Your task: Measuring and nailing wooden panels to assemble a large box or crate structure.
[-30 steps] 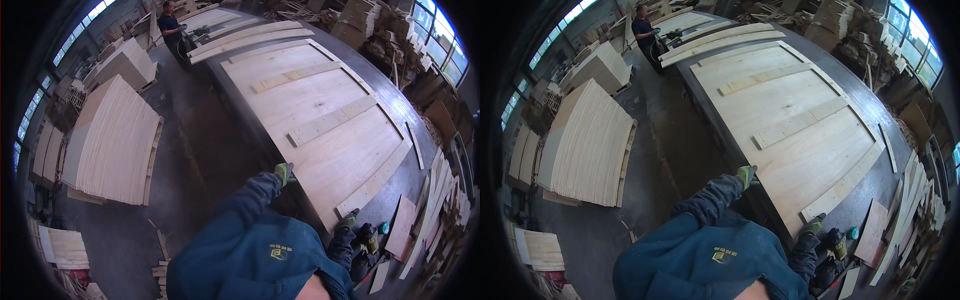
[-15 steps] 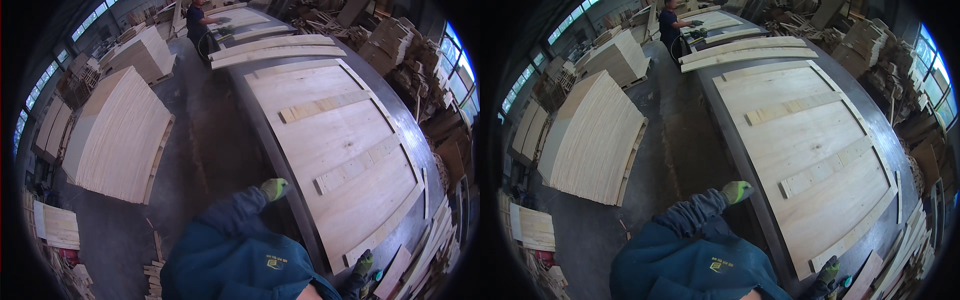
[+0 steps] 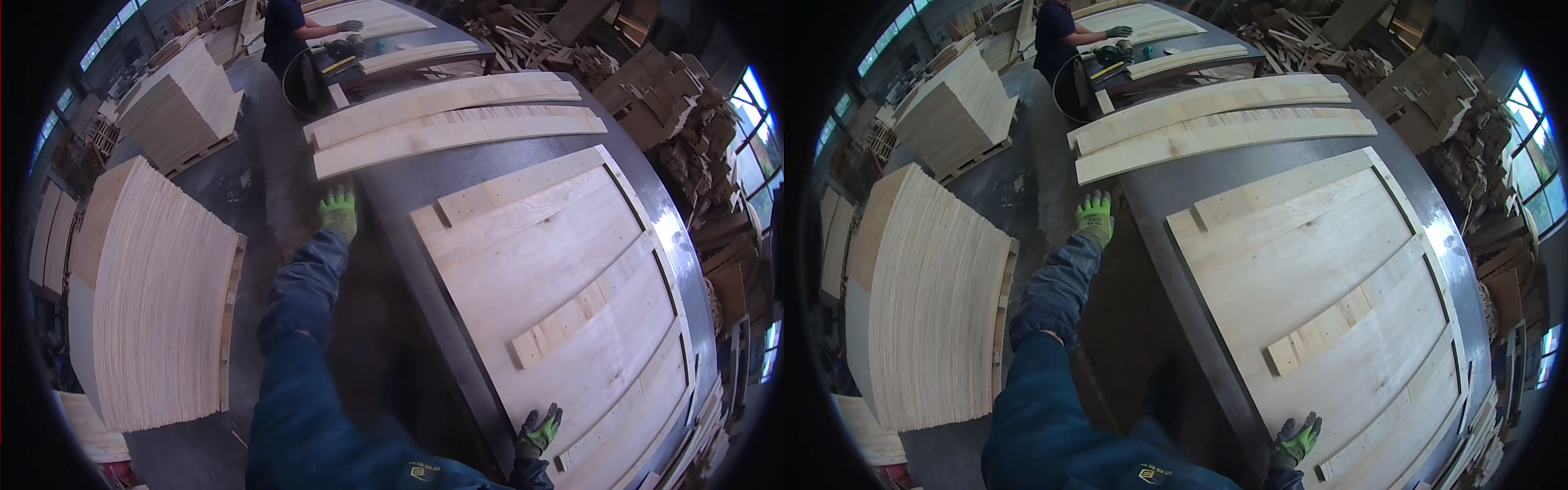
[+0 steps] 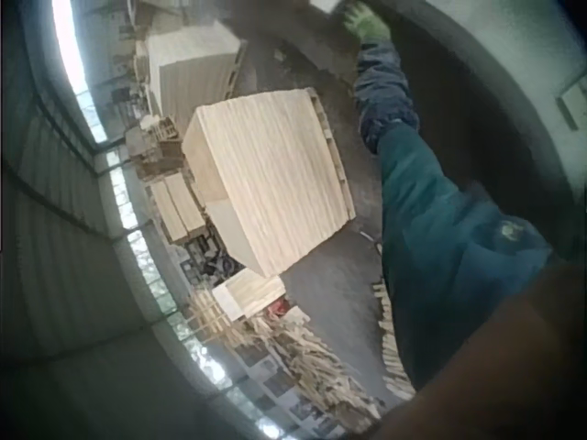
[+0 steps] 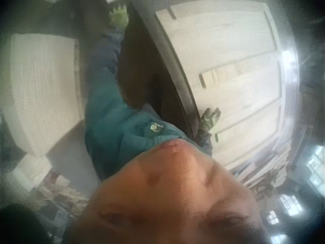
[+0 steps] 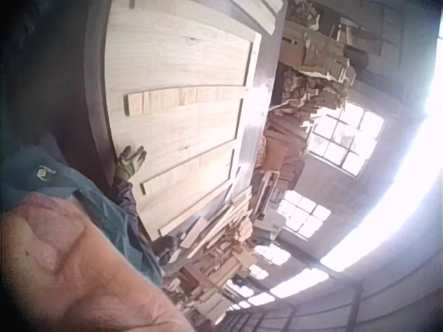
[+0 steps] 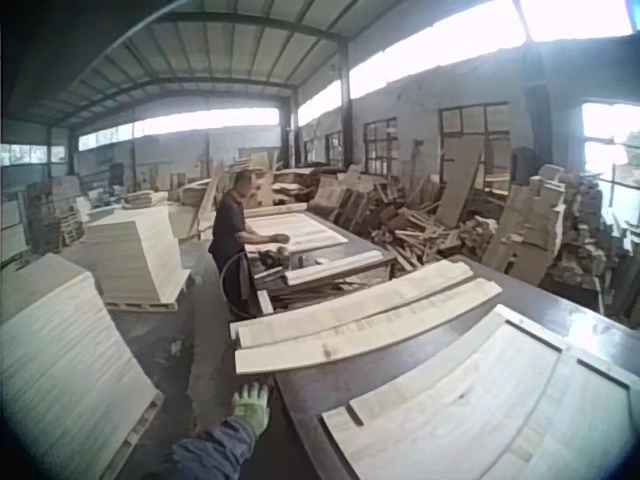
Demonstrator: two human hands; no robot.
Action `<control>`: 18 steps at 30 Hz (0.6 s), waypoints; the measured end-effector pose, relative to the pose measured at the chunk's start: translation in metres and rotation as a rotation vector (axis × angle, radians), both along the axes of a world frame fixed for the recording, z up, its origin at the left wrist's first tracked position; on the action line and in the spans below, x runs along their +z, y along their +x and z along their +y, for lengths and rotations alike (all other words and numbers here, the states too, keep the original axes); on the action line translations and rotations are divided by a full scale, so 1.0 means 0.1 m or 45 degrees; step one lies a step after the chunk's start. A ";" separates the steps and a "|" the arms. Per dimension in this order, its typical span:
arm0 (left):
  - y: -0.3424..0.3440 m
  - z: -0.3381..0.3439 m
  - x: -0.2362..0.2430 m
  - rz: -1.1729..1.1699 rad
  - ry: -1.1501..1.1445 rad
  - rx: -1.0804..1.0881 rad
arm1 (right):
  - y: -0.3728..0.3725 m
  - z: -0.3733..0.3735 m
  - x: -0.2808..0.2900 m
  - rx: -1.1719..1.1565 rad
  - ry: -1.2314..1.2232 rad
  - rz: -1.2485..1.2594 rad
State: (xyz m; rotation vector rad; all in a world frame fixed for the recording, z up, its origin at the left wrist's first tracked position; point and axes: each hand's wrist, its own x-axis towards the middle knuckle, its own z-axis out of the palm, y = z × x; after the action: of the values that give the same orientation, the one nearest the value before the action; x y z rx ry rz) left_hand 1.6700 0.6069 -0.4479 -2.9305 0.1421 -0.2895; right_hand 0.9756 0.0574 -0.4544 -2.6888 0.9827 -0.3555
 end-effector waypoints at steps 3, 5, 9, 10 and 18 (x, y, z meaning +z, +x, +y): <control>0.97 -0.73 -0.30 0.117 0.091 -0.145 | 0.22 -0.06 -0.19 -0.471 0.066 0.625; 1.32 -0.42 -0.28 0.047 0.171 -0.208 | 0.19 0.05 -0.31 -0.495 -0.066 0.724; 1.54 -0.17 -0.36 0.213 0.308 -0.277 | 0.00 -0.23 -0.11 -0.419 0.017 0.712; 1.64 -0.12 -0.32 0.179 0.341 -0.298 | 0.01 -0.27 -0.14 -0.451 0.043 0.692; 1.44 -0.53 0.15 0.216 0.044 -0.381 | -0.36 -0.33 -0.09 -0.489 0.039 0.659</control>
State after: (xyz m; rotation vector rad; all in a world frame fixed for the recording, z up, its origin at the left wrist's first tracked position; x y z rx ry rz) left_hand 1.8145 0.5537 -0.4329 -2.8901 0.6067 -0.0787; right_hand 0.9398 0.0246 -0.4637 -2.6016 1.6359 0.3097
